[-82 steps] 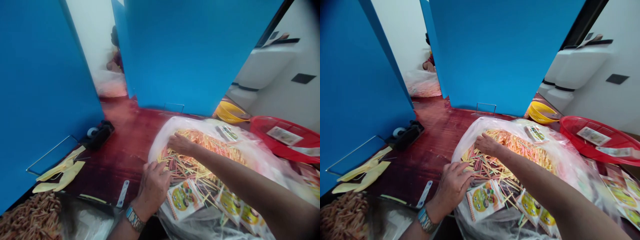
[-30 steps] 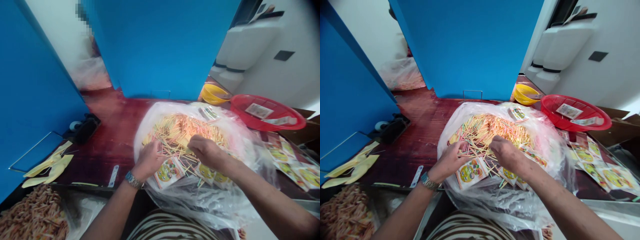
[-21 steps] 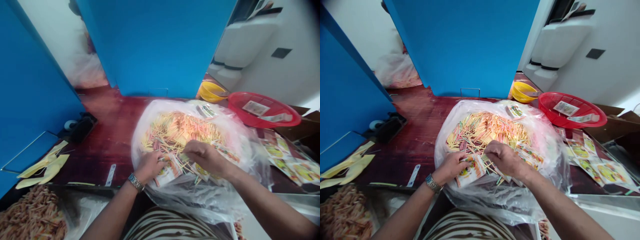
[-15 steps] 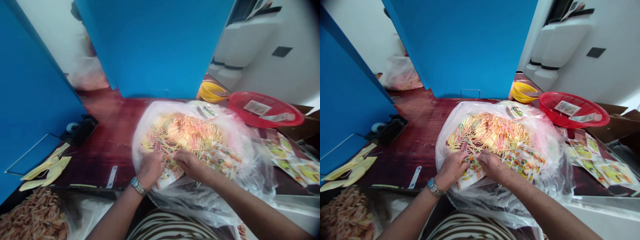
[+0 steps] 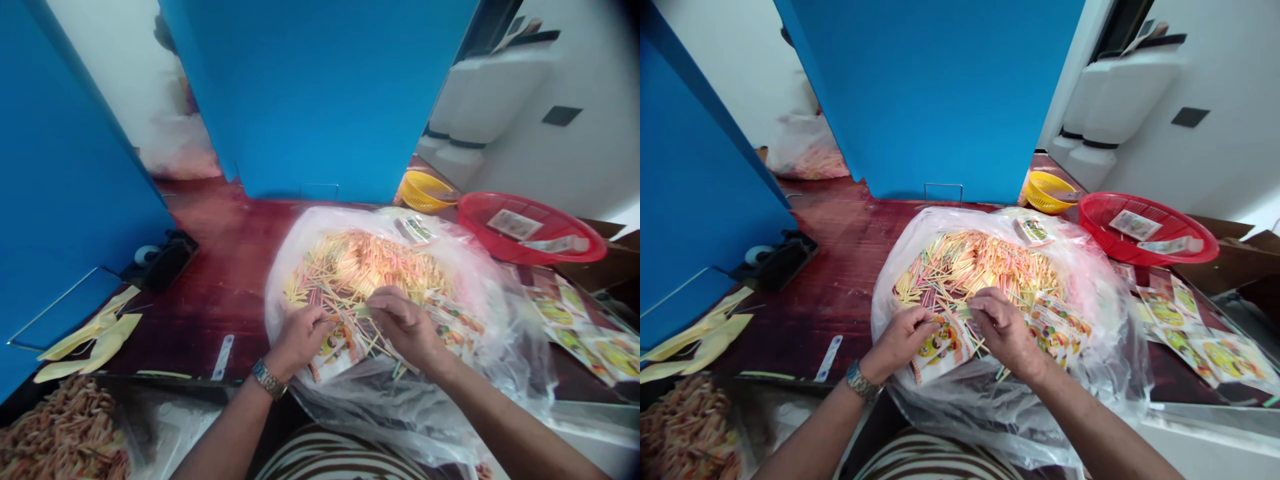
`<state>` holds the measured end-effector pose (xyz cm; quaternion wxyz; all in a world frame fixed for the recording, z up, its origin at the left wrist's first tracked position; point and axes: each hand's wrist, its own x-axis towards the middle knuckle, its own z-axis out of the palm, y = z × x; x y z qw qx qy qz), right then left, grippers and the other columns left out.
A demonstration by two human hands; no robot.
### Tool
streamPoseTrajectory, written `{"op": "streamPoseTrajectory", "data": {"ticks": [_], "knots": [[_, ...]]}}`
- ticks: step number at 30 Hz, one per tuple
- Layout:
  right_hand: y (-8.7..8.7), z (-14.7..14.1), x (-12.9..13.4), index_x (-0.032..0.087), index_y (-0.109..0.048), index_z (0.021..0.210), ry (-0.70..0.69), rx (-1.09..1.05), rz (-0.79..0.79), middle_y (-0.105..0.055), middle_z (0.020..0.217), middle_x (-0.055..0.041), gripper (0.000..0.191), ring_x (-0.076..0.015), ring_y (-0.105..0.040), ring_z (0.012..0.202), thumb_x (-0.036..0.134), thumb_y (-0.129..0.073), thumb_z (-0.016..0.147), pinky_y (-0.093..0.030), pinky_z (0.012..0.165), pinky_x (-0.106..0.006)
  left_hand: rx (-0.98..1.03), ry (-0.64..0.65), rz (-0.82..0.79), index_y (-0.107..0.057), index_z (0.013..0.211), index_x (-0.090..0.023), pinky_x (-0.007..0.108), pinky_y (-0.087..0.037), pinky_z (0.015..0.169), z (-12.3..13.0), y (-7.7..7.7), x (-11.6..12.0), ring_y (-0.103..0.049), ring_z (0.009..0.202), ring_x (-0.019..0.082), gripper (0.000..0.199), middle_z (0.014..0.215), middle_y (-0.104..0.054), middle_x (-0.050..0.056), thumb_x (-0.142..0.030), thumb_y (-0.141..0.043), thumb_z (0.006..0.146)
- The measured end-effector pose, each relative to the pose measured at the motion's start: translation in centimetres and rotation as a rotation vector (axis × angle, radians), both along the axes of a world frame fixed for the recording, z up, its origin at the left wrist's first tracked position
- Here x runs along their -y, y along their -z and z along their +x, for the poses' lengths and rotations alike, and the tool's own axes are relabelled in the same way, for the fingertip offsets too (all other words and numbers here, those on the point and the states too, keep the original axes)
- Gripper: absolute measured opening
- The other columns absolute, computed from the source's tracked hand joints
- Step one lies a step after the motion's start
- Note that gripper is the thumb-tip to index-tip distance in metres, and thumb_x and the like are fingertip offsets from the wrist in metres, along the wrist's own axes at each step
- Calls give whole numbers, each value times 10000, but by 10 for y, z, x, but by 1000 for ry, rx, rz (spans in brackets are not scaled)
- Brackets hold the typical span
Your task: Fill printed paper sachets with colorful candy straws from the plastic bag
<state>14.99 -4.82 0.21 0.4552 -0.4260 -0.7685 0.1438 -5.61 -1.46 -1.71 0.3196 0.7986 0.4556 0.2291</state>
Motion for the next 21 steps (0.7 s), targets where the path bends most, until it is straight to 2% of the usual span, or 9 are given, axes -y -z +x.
{"op": "streamPoseTrajectory", "data": {"ticks": [3, 5, 8, 10, 12, 14, 17, 19, 21], "knots": [[-13, 5, -2, 204, -573, 958, 7, 29, 114, -582, 878, -58, 185, -150, -582, 818, 95, -455, 865, -493, 696, -277, 123, 19, -72, -552, 682, -160, 220, -336, 574, -5, 1, 1, -459, 597, 111, 275, 619, -519, -28, -354, -470, 859], [-13, 4, -2, 201, -563, 980, -12, 73, 148, -574, 885, -61, 202, -147, -582, 822, 82, -449, 864, -498, 688, -268, 146, -10, -132, -548, 690, -159, 211, -326, 546, -5, 3, 2, -440, 573, 104, 290, 602, -500, -37, -375, -457, 861], [3, -2, 2, 175, -565, 971, -76, 184, 90, -563, 892, -75, 207, -147, -577, 819, 71, -424, 860, -503, 683, -259, 92, -57, -216, -592, 739, -162, 209, -342, 549, -3, 7, 2, -485, 602, 118, 235, 641, -567, -25, -379, -531, 807], [18, -7, 6, 162, -579, 898, -115, 299, -15, -560, 856, -75, 213, -148, -571, 776, 61, -397, 852, -505, 667, -262, 28, -74, -213, -632, 775, -170, 220, -366, 591, -1, 9, 1, -531, 666, 139, 175, 709, -626, -4, -339, -594, 752], [24, -8, 8, 161, -582, 831, -136, 362, -81, -552, 803, -66, 225, -148, -557, 726, 62, -380, 847, -504, 642, -263, -8, -86, -172, -655, 769, -173, 232, -379, 630, -1, 11, 1, -553, 708, 152, 139, 749, -650, 13, -297, -597, 744], [19, -7, 8, 166, -579, 846, -124, 299, -60, -551, 804, -62, 209, -144, -555, 731, 74, -391, 855, -504, 640, -254, 17, -76, -144, -654, 731, -166, 232, -380, 627, -3, 11, 1, -552, 689, 148, 169, 721, -645, 17, -297, -559, 780], [-4, -2, 4, 191, -557, 959, -71, 147, 85, -562, 867, -59, 207, -141, -564, 802, 68, -420, 863, -506, 671, -254, 136, -14, -171, -650, 741, -156, 216, -366, 562, -7, 8, 2, -530, 607, 129, 257, 651, -619, 6, -348, -508, 836], [-17, 0, 1, 200, -543, 1012, -46, 150, 165, -565, 898, -62, 239, -145, -571, 834, 60, -422, 862, -511, 676, -261, 205, 48, -164, -657, 755, -152, 212, -369, 562, -9, 3, 3, -529, 604, 123, 294, 654, -619, 8, -357, -478, 865], [-24, 0, 1, 187, -538, 1039, -39, 199, 227, -565, 923, -73, 255, -149, -579, 858, 54, -415, 860, -518, 681, -258, 243, 108, -107, -663, 744, -152, 217, -386, 608, -11, -2, 4, -543, 642, 126, 310, 679, -627, 16, -345, -463, 883]]}}
